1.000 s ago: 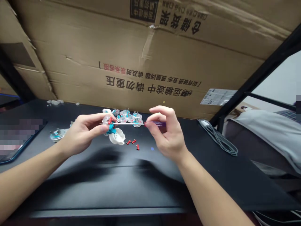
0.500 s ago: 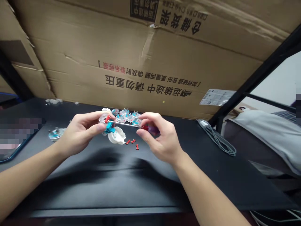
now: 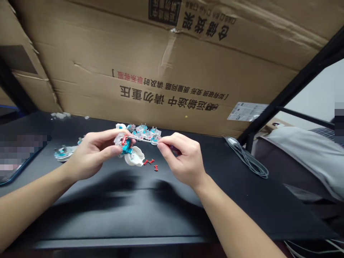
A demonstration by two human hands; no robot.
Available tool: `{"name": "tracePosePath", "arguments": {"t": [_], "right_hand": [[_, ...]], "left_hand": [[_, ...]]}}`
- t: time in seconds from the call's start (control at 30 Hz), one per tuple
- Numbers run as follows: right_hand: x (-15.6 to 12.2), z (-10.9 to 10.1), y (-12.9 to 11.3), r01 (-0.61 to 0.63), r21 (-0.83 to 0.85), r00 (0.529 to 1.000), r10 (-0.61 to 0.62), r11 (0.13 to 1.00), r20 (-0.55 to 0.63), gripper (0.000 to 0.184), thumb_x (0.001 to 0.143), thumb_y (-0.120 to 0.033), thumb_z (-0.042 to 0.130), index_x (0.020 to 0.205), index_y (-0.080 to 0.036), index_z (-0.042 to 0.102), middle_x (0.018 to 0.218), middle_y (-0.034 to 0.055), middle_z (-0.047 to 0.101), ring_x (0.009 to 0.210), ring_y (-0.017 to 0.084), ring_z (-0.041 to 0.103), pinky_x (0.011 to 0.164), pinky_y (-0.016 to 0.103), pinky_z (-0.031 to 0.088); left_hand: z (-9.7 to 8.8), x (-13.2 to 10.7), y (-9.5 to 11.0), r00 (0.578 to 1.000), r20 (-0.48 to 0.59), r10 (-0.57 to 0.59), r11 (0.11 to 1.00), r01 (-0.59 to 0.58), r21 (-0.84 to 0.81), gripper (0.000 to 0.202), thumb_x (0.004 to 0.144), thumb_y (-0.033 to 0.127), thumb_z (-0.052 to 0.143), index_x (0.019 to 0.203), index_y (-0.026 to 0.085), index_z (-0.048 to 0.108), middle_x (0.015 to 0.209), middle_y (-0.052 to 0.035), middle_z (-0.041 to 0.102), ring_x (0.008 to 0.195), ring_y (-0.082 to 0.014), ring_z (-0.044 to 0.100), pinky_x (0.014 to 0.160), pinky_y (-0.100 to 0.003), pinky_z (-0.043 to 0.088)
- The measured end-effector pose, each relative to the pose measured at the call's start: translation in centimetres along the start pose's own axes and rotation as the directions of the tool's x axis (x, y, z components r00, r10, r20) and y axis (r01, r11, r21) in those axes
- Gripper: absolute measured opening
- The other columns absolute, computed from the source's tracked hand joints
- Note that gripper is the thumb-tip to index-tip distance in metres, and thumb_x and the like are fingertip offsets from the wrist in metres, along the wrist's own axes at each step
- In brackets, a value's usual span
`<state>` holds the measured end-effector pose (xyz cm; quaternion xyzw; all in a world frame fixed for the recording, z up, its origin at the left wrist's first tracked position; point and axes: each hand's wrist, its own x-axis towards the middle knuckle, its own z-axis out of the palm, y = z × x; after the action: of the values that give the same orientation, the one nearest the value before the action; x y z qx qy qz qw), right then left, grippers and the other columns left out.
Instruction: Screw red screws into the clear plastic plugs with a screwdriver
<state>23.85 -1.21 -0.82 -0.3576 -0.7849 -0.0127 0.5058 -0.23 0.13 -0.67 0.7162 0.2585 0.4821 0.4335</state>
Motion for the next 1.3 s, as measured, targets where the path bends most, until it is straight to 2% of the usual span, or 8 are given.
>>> {"name": "tracePosePath", "arguments": {"t": [0.3, 0.5, 0.57, 0.7, 0.8, 1.07, 1.2, 1.3], "right_hand": [[0.1, -0.2, -0.2, 0.057, -0.032, 0.998, -0.058, 0.998, -0.037, 0.009, 0.085, -0.017, 0.067, 0.078, -0.02, 0.071, 0.072, 0.0018, 0.068, 0.057, 0.012, 0.055, 0.05, 0.026, 0.042], [0.2, -0.3, -0.3, -0.147, 0.026, 0.985, 0.144, 0.989, 0.095, 0.015, 0.086, -0.024, 0.066, 0.073, -0.019, 0.071, 0.063, -0.0005, 0.069, 0.051, 0.012, 0.057, 0.049, 0.025, 0.045], [0.2, -0.2, -0.4, -0.162, 0.033, 0.984, 0.159, 0.986, 0.078, 0.016, 0.086, -0.025, 0.066, 0.072, -0.019, 0.071, 0.063, -0.0001, 0.069, 0.052, 0.012, 0.058, 0.05, 0.025, 0.045], [0.0, 0.1, -0.5, -0.086, 0.01, 0.996, 0.086, 0.996, -0.015, 0.014, 0.085, -0.022, 0.067, 0.072, -0.019, 0.071, 0.066, 0.0007, 0.07, 0.055, 0.013, 0.058, 0.053, 0.026, 0.045], [0.0, 0.2, -0.6, -0.108, 0.039, 0.994, 0.109, 0.993, -0.017, 0.013, 0.084, -0.022, 0.068, 0.072, -0.019, 0.071, 0.065, 0.0006, 0.069, 0.055, 0.013, 0.058, 0.053, 0.026, 0.045], [0.1, 0.1, -0.7, -0.222, 0.118, 0.975, 0.219, 0.968, 0.041, 0.017, 0.084, -0.026, 0.067, 0.07, -0.018, 0.071, 0.059, 0.0001, 0.067, 0.051, 0.013, 0.058, 0.05, 0.025, 0.046], [0.1, 0.1, -0.5, -0.325, 0.201, 0.943, 0.301, 0.924, 0.14, 0.021, 0.085, -0.03, 0.065, 0.07, -0.017, 0.072, 0.055, -0.001, 0.062, 0.049, 0.011, 0.053, 0.047, 0.023, 0.042], [0.2, 0.1, -0.4, -0.385, 0.241, 0.918, 0.342, 0.891, 0.202, 0.025, 0.086, -0.032, 0.063, 0.069, -0.016, 0.071, 0.05, -0.0024, 0.054, 0.046, 0.009, 0.046, 0.044, 0.022, 0.037]], "left_hand": [[-0.3, 0.2, -0.2, 0.999, 0.047, -0.015, 0.994, 0.009, 0.111, 0.029, 0.086, 0.039, 0.069, 0.105, 0.017, 0.073, 0.1, -0.0066, 0.075, 0.092, -0.0231, 0.069, 0.084, -0.03, 0.055], [-1.0, 0.2, -0.6, 0.992, 0.107, 0.064, 0.938, -0.096, 0.333, 0.027, 0.09, 0.038, 0.065, 0.107, 0.018, 0.072, 0.106, -0.0076, 0.073, 0.097, -0.0232, 0.065, 0.087, -0.03, 0.051], [-1.0, 0.2, -0.7, 0.993, 0.093, 0.078, 0.924, -0.107, 0.368, 0.028, 0.09, 0.038, 0.065, 0.108, 0.018, 0.072, 0.105, -0.007, 0.072, 0.096, -0.0226, 0.065, 0.086, -0.03, 0.051], [-0.7, 0.1, -0.6, 0.996, 0.06, 0.065, 0.955, -0.08, 0.287, 0.028, 0.09, 0.038, 0.065, 0.11, 0.019, 0.071, 0.102, -0.0055, 0.071, 0.094, -0.0212, 0.064, 0.086, -0.028, 0.051], [-0.5, 0.0, -0.5, 0.997, 0.059, 0.04, 0.979, -0.051, 0.196, 0.03, 0.09, 0.037, 0.065, 0.114, 0.019, 0.07, 0.108, -0.0065, 0.072, 0.098, -0.0226, 0.066, 0.09, -0.029, 0.051], [-0.4, 0.0, -0.4, 0.998, 0.055, 0.034, 0.984, -0.043, 0.175, 0.032, 0.089, 0.037, 0.066, 0.116, 0.018, 0.07, 0.11, -0.0079, 0.073, 0.101, -0.0233, 0.067, 0.09, -0.03, 0.052], [-0.6, -0.1, -0.4, 0.995, 0.073, 0.062, 0.979, -0.074, 0.189, 0.031, 0.09, 0.036, 0.066, 0.117, 0.02, 0.07, 0.107, -0.0064, 0.073, 0.096, -0.0213, 0.068, 0.088, -0.028, 0.053], [-0.5, -0.2, -0.3, 0.996, 0.071, 0.052, 0.984, -0.064, 0.166, 0.032, 0.091, 0.037, 0.064, 0.118, 0.02, 0.07, 0.111, -0.007, 0.074, 0.101, -0.0224, 0.068, 0.09, -0.027, 0.052]]}}
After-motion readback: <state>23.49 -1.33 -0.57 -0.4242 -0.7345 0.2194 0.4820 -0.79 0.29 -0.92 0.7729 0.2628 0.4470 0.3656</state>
